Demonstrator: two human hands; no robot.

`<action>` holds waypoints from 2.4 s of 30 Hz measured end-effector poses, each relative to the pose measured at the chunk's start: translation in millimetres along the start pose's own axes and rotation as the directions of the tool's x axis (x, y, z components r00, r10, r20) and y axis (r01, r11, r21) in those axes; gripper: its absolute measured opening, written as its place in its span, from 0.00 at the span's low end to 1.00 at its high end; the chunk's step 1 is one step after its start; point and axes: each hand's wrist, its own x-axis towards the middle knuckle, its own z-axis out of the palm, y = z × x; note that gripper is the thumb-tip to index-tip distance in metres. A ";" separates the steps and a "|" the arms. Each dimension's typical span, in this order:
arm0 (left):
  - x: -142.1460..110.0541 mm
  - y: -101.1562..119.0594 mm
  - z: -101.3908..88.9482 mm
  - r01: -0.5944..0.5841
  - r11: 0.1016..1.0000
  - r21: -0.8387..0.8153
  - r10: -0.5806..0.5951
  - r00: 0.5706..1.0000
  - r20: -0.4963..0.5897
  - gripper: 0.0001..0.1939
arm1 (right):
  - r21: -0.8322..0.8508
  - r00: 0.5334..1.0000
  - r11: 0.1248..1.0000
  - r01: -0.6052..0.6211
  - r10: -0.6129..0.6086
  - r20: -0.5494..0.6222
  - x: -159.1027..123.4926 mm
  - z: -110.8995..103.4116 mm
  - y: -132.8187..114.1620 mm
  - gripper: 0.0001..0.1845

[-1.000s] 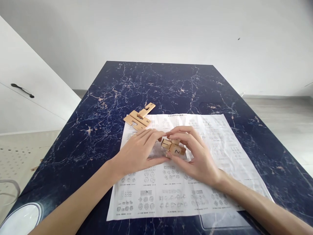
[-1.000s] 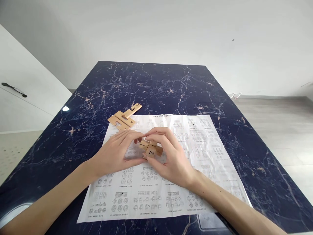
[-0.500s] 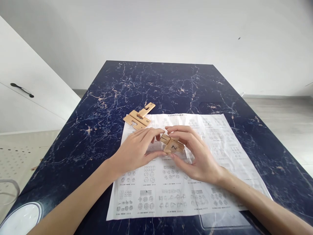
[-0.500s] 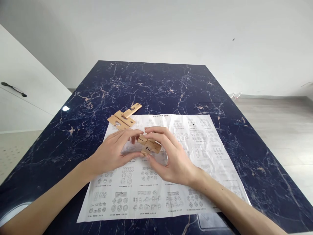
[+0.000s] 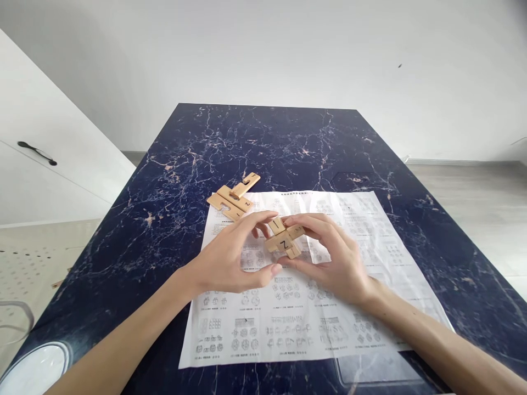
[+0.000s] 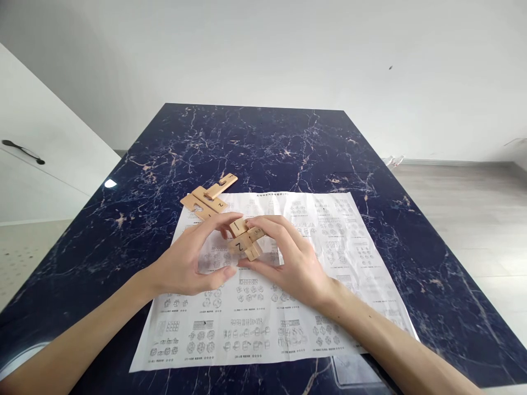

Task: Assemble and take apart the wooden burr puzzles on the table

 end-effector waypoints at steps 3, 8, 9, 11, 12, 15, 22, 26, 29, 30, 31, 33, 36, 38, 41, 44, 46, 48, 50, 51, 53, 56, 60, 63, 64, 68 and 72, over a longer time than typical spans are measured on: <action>1.4 3.2 2.8 0.029 0.987 -0.158 -0.023 0.999 0.039 0.39 | -0.015 0.995 0.995 0.102 -0.102 -0.016 0.0 0.3 -1.6 0.35; 4.4 9.9 9.1 0.031 0.942 -0.333 -0.008 0.997 0.072 0.30 | 0.024 0.990 0.990 0.140 -0.140 0.001 -0.2 1.1 -1.6 0.34; 4.6 10.9 10.0 0.030 0.945 -0.326 -0.015 0.999 0.048 0.30 | 0.026 0.991 0.991 0.130 -0.130 0.010 0.1 1.0 -1.2 0.35; 4.6 11.6 11.3 0.029 0.958 -0.285 -0.038 0.999 -0.024 0.31 | 0.020 0.992 0.993 0.115 -0.116 0.045 1.5 0.1 -0.4 0.37; 4.3 11.1 11.6 0.031 0.966 -0.257 -0.051 0.996 -0.072 0.33 | 0.013 0.991 0.994 0.113 -0.113 0.067 2.3 -0.7 -0.1 0.39; 3.2 7.4 12.0 0.039 0.988 -0.151 -0.071 0.974 -0.215 0.35 | 0.001 0.989 0.995 0.104 -0.103 0.104 4.2 -3.2 0.4 0.40; 1.2 2.8 14.1 -0.082 0.996 0.038 0.089 0.969 -0.232 0.33 | -0.055 1.000 0.998 0.021 -0.020 0.017 3.2 -4.1 6.5 0.22; 0.6 2.9 14.5 -0.120 0.991 0.052 0.128 0.975 -0.183 0.33 | -0.068 0.999 0.997 0.039 -0.036 0.037 2.3 -3.1 10.3 0.15; -0.3 1.4 14.0 -0.099 0.994 0.051 0.106 0.983 -0.153 0.34 | -0.068 0.999 0.997 0.031 -0.028 0.047 1.8 -2.6 10.3 0.13; -0.6 0.8 13.9 -0.088 0.995 0.050 0.094 0.985 -0.143 0.34 | -0.066 0.998 0.997 0.030 -0.027 0.050 1.6 -2.5 9.9 0.12; -0.9 0.2 14.0 -0.078 0.996 0.049 0.084 0.987 -0.136 0.35 | -0.066 0.998 0.997 0.030 -0.027 0.053 1.6 -2.3 9.4 0.12; -1.1 -0.5 14.3 -0.073 0.996 0.055 0.080 0.988 -0.135 0.35 | -0.075 0.998 0.997 0.035 -0.031 0.056 1.7 -2.2 8.2 0.10; -0.9 -0.5 15.2 -0.094 0.992 0.087 0.106 0.984 -0.145 0.34 | -0.105 0.998 0.994 0.042 -0.037 0.055 2.6 -2.4 6.3 0.09; -0.6 0.1 15.7 -0.117 0.986 0.118 0.134 0.979 -0.151 0.34 | -0.124 0.997 0.991 0.053 -0.046 0.055 3.3 -2.7 4.9 0.08; -0.5 1.1 16.6 -0.142 0.975 0.172 0.171 0.970 -0.171 0.32 | -0.137 0.997 0.989 0.056 -0.048 0.057 3.6 -2.6 3.1 0.07; -0.6 1.1 17.8 -0.163 0.958 0.235 0.212 0.957 -0.197 0.31 | -0.140 0.998 0.990 0.028 -0.020 0.058 2.5 -1.6 2.5 0.06; -0.7 0.6 18.6 -0.179 0.945 0.272 0.240 0.948 -0.209 0.30 | -0.136 0.998 0.991 0.007 0.000 0.057 1.2 -0.9 2.9 0.06; -0.8 -0.4 18.8 -0.185 0.936 0.300 0.254 0.944 -0.212 0.29 | -0.117 0.998 0.993 -0.021 0.028 0.060 -0.1 -0.9 3.6 0.06; -1.0 -1.6 18.4 -0.188 0.930 0.317 0.262 0.942 -0.210 0.29 | -0.078 0.994 0.994 -0.071 0.077 0.082 -0.6 -1.5 4.3 0.07; -1.2 -2.2 18.0 -0.189 0.928 0.322 0.264 0.942 -0.207 0.30 | -0.052 0.989 0.993 -0.103 0.108 0.102 -0.6 -2.0 4.5 0.08; -1.5 -2.9 17.1 -0.190 0.928 0.322 0.264 0.942 -0.206 0.31 | 0.009 0.977 0.988 -0.157 0.154 0.144 0.1 -3.2 4.4 0.08; -1.5 -1.5 16.1 -0.169 0.945 0.279 0.234 0.947 -0.219 0.32 | 0.081 0.970 0.979 -0.187 0.171 0.174 1.2 -4.5 3.7 0.06; 0.1 4.7 14.7 -0.144 0.978 0.152 0.177 0.956 -0.233 0.33 | 0.059 0.973 0.981 -0.182 0.171 0.157 -0.7 -4.7 4.7 0.07; 1.5 9.5 12.2 -0.114 0.992 0.063 0.125 0.969 -0.215 0.31 | 0.037 0.974 0.985 -0.167 0.159 0.161 -2.9 -4.6 5.4 0.06; 2.0 10.7 11.1 -0.098 0.994 0.041 0.104 0.974 -0.202 0.30 | 0.031 0.974 0.987 -0.159 0.152 0.165 -3.3 -4.7 5.3 0.06; 2.9 12.6 7.7 -0.068 0.998 -0.016 0.065 0.988 -0.142 0.28 | 0.003 0.977 0.992 -0.123 0.120 0.175 -4.2 -5.7 4.1 0.05; 3.0 11.8 6.0 -0.068 0.995 -0.067 0.060 0.991 -0.116 0.26 | -0.002 0.978 0.995 -0.097 0.096 0.186 -5.4 -6.5 3.5 0.05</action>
